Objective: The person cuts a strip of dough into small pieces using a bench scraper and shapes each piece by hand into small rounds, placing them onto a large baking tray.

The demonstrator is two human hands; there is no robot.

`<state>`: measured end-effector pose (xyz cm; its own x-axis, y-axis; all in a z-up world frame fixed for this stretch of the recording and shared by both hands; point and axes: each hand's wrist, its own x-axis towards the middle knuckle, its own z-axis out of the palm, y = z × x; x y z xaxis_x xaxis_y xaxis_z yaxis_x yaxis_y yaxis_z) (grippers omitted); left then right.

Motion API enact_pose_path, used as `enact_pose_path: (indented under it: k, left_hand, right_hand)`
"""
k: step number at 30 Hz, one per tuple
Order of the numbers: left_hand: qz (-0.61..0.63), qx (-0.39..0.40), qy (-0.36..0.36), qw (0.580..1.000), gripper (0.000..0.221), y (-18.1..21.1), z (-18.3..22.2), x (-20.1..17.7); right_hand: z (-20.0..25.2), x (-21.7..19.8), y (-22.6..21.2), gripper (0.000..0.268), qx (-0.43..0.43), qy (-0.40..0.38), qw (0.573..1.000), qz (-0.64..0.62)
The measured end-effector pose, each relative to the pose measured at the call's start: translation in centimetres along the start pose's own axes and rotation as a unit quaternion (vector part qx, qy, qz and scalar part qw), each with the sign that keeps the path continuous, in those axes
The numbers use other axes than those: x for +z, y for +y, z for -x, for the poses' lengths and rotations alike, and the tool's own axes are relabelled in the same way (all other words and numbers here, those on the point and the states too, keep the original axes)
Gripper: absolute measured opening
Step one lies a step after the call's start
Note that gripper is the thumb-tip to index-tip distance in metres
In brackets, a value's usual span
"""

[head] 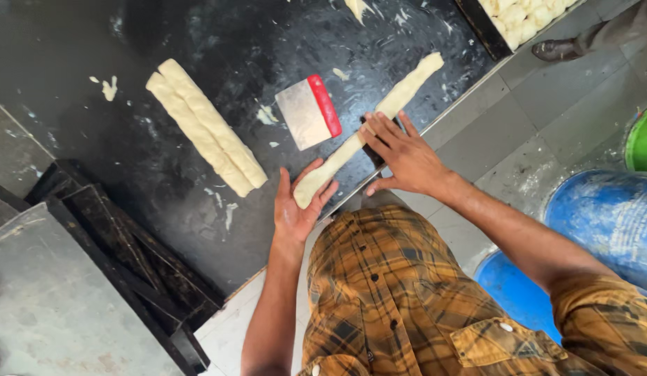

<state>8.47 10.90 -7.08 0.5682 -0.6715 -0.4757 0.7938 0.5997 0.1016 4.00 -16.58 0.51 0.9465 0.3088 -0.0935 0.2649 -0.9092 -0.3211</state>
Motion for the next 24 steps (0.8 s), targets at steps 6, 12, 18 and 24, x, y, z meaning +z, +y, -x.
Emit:
enact_pose_path:
  k: [6, 12, 18, 24]
  left_hand:
    - [-0.135, 0.046, 0.111, 0.984, 0.068, 0.6, 3.2, -0.4]
    - [-0.581, 0.239, 0.219, 0.746, 0.025, 0.5, 5.9, -0.5]
    - [-0.627, 0.274, 0.251, 0.684, 0.019, 0.7, 6.7, 0.2]
    - [-0.656, 0.334, 0.237, 0.634, 0.022, 1.8, 8.4, 0.2]
  right_hand:
    - [-0.3, 1.0, -3.6, 0.122, 0.008, 0.008, 1.0, -0.004]
    - [-1.0, 1.1, -6.9, 0.122, -0.016, -0.03, 0.999, 0.019]
    - [-1.1, 2.7, -10.1, 0.122, -0.045, -0.039, 0.998, -0.004]
    - [-1.3, 4.2, -12.6, 0.118, -0.081, -0.05, 0.995, -0.029]
